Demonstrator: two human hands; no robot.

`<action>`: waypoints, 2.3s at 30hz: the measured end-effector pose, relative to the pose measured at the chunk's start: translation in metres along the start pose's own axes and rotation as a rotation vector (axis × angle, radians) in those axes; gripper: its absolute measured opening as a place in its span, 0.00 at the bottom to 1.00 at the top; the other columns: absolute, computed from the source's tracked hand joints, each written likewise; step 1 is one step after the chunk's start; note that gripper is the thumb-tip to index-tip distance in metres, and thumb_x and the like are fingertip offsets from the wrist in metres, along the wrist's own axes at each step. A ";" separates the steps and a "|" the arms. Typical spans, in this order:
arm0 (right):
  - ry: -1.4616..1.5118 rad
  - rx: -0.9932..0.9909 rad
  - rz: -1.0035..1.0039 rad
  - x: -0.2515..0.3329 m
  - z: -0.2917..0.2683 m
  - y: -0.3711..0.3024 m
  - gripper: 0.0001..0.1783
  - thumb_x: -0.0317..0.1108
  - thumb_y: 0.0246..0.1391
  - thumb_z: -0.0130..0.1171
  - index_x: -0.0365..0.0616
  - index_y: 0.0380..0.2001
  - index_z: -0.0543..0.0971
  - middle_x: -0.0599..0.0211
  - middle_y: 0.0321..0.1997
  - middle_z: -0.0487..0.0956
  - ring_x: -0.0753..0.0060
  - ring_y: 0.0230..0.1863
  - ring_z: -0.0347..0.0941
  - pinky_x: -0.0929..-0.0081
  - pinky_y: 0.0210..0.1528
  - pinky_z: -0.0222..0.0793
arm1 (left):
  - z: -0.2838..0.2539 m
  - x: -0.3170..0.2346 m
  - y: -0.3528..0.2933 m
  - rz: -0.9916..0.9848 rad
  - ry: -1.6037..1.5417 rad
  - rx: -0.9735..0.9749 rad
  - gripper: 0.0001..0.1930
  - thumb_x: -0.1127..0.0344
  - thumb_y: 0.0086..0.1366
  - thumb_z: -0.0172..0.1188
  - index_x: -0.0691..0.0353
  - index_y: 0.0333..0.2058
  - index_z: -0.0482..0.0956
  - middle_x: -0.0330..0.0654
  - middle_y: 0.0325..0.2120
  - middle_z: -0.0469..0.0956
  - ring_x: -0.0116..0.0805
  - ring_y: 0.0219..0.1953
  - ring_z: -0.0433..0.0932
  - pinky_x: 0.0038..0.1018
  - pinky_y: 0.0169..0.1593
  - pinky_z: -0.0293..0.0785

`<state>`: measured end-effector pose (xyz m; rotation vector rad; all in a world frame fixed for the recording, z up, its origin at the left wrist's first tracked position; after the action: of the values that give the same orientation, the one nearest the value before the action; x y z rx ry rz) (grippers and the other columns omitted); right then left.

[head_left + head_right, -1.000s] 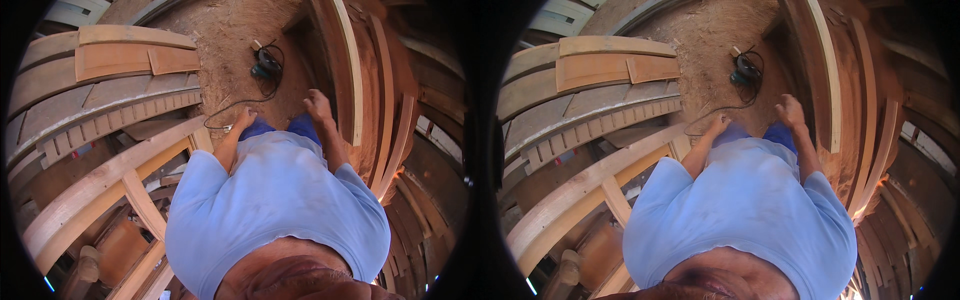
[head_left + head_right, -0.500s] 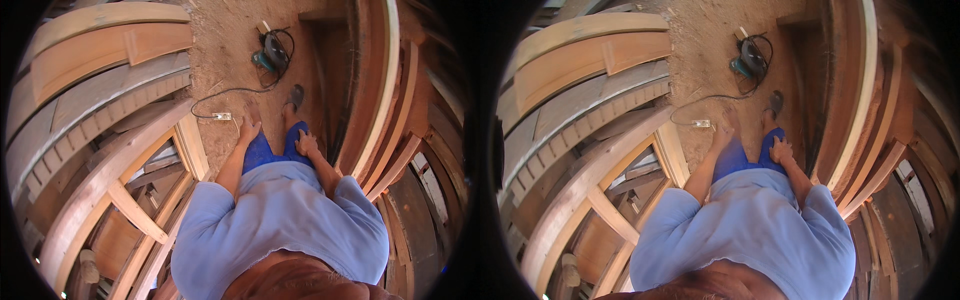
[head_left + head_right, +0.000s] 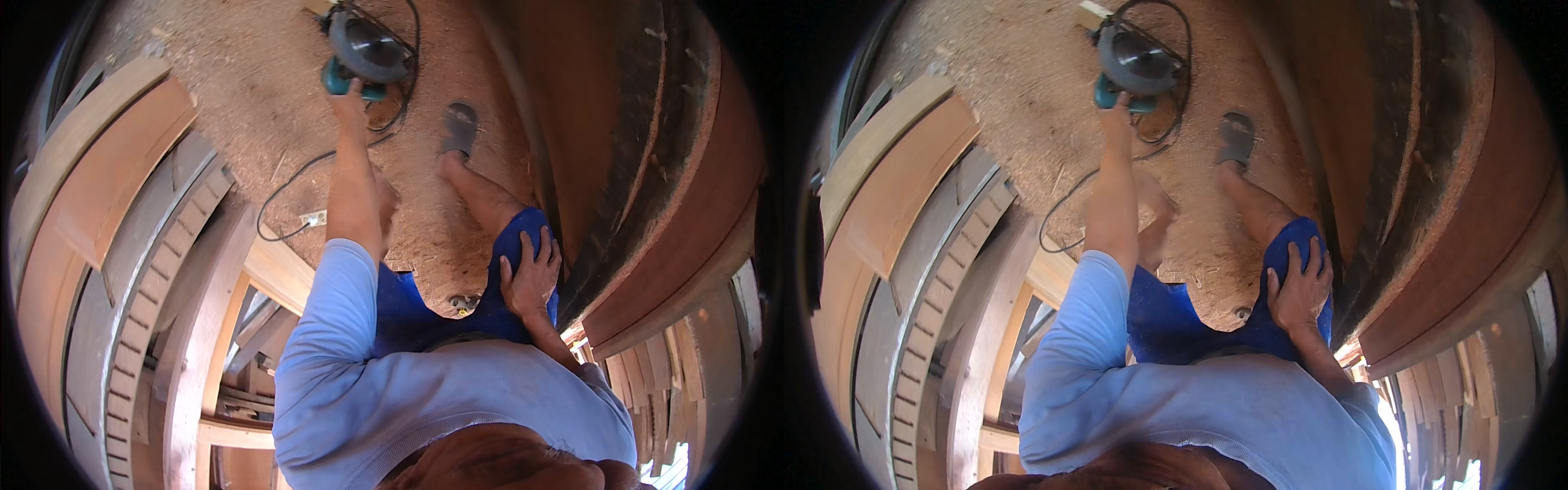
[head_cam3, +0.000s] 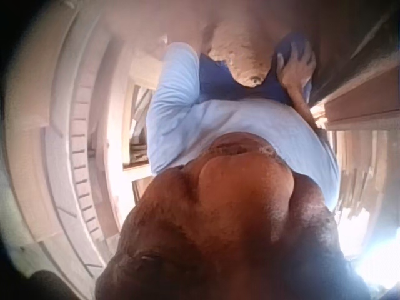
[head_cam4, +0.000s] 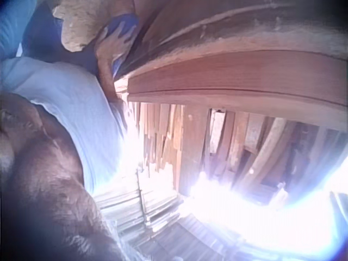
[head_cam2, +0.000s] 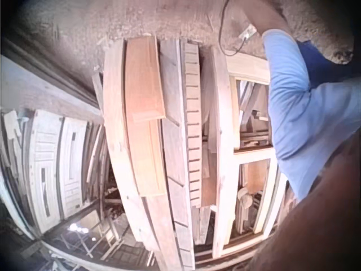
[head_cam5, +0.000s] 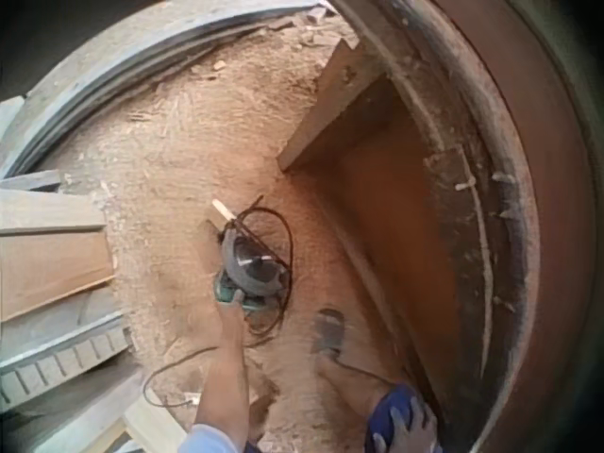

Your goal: The person picks up a curved wooden plank, positions it on a workbench, and uses a circular saw to cut it. After cutting, the person inspects the piece and places it aside among other wood pieces.

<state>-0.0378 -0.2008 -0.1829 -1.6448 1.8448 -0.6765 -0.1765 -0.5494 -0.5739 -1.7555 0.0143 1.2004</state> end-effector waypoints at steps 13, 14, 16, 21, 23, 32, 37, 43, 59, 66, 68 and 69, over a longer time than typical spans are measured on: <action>0.136 0.020 -0.032 0.004 0.015 -0.044 0.35 0.48 0.62 0.62 0.45 0.68 0.70 0.41 0.78 0.57 0.29 0.74 0.52 0.38 0.76 0.52 | -0.065 -0.084 -0.144 -0.294 -0.713 0.151 0.02 0.72 0.64 0.55 0.59 0.31 0.72 0.38 0.26 0.71 0.34 0.31 0.73 0.36 0.40 0.76; 0.151 0.031 -0.031 0.005 0.019 -0.051 0.35 0.48 0.62 0.61 0.45 0.68 0.70 0.42 0.78 0.57 0.29 0.74 0.52 0.38 0.75 0.52 | -0.075 -0.097 -0.185 -0.324 -0.744 0.085 0.01 0.71 0.63 0.55 0.58 0.32 0.72 0.37 0.26 0.72 0.33 0.32 0.73 0.35 0.41 0.76; 0.242 0.094 -0.008 0.009 0.022 -0.067 0.35 0.48 0.62 0.62 0.44 0.68 0.70 0.42 0.78 0.58 0.30 0.74 0.55 0.39 0.75 0.55 | -0.100 -0.132 -0.267 -0.323 -0.774 0.059 0.08 0.68 0.62 0.56 0.58 0.40 0.74 0.39 0.34 0.75 0.38 0.39 0.75 0.40 0.48 0.76; 0.549 -0.013 -0.026 -0.009 0.052 -0.135 0.31 0.47 0.62 0.63 0.40 0.63 0.75 0.40 0.70 0.69 0.38 0.70 0.67 0.47 0.72 0.62 | -0.164 -0.231 -0.443 -0.335 -0.819 0.323 0.28 0.56 0.66 0.55 0.61 0.63 0.74 0.48 0.62 0.76 0.52 0.64 0.75 0.53 0.71 0.68; 0.716 -0.092 0.015 -0.023 0.043 -0.157 0.28 0.45 0.63 0.63 0.38 0.60 0.78 0.39 0.64 0.77 0.40 0.66 0.73 0.51 0.69 0.67 | -0.187 -0.263 -0.491 -0.318 -0.755 0.330 0.29 0.51 0.70 0.54 0.59 0.65 0.73 0.47 0.65 0.74 0.52 0.67 0.72 0.54 0.71 0.67; 1.652 -0.217 0.019 -0.074 0.008 -0.206 0.22 0.42 0.68 0.62 0.35 0.54 0.81 0.59 0.47 0.86 0.70 0.47 0.83 0.72 0.50 0.78 | -0.198 -0.318 -0.639 -0.348 -0.847 0.862 0.27 0.54 0.66 0.56 0.62 0.61 0.77 0.49 0.62 0.78 0.49 0.65 0.76 0.52 0.70 0.70; 1.945 -0.205 -0.184 -0.107 -0.019 -0.280 0.23 0.41 0.71 0.59 0.33 0.58 0.78 0.64 0.47 0.85 0.78 0.42 0.80 0.76 0.49 0.76 | -0.174 -0.283 -0.704 -0.356 -0.844 0.982 0.27 0.55 0.66 0.57 0.62 0.61 0.77 0.49 0.62 0.78 0.49 0.64 0.76 0.52 0.70 0.70; 2.025 -0.363 -0.299 -0.213 0.016 -0.402 0.26 0.43 0.72 0.56 0.32 0.62 0.73 0.59 0.52 0.85 0.74 0.44 0.82 0.75 0.50 0.76 | -0.148 -0.195 -0.808 -0.423 -0.737 1.067 0.27 0.55 0.66 0.58 0.62 0.60 0.77 0.50 0.61 0.79 0.49 0.64 0.76 0.51 0.69 0.71; 1.443 -0.659 0.510 -0.461 0.274 -0.606 0.20 0.39 0.62 0.59 0.32 0.47 0.83 0.48 0.39 0.87 0.57 0.44 0.84 0.64 0.49 0.77 | -0.111 0.007 -0.980 -0.632 -0.139 0.985 0.28 0.66 0.56 0.58 0.65 0.58 0.78 0.51 0.58 0.80 0.55 0.62 0.77 0.55 0.68 0.72; 1.085 -0.543 0.900 -0.519 0.398 -0.652 0.20 0.43 0.58 0.59 0.37 0.43 0.85 0.39 0.42 0.85 0.38 0.48 0.82 0.52 0.52 0.76 | -0.076 0.054 -0.996 -0.661 0.009 1.007 0.31 0.67 0.52 0.57 0.62 0.58 0.77 0.52 0.59 0.79 0.57 0.62 0.76 0.59 0.69 0.70; 0.950 -0.521 0.920 -0.536 0.410 -0.663 0.21 0.43 0.55 0.59 0.39 0.44 0.85 0.39 0.45 0.85 0.37 0.50 0.81 0.50 0.55 0.75 | -0.066 0.063 -0.998 -0.634 0.012 1.009 0.31 0.67 0.51 0.57 0.62 0.58 0.77 0.51 0.58 0.79 0.58 0.61 0.77 0.59 0.68 0.70; 0.982 -0.495 0.949 -0.545 0.421 -0.666 0.22 0.43 0.55 0.60 0.39 0.46 0.85 0.37 0.47 0.84 0.36 0.53 0.80 0.49 0.57 0.74 | -0.062 0.066 -1.003 -0.627 0.008 0.991 0.30 0.68 0.50 0.58 0.62 0.56 0.78 0.51 0.56 0.81 0.57 0.59 0.79 0.58 0.67 0.73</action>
<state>0.7723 0.2647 0.0303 -0.3811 3.3120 -0.6336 0.3905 -0.0328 0.0790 -0.7838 0.0500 0.5432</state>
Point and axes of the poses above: each hand's wrist, its own y-axis towards the middle knuckle, its own z-axis out of the palm, x = y × z, the point moved 7 cm from there along y, towards the middle knuckle
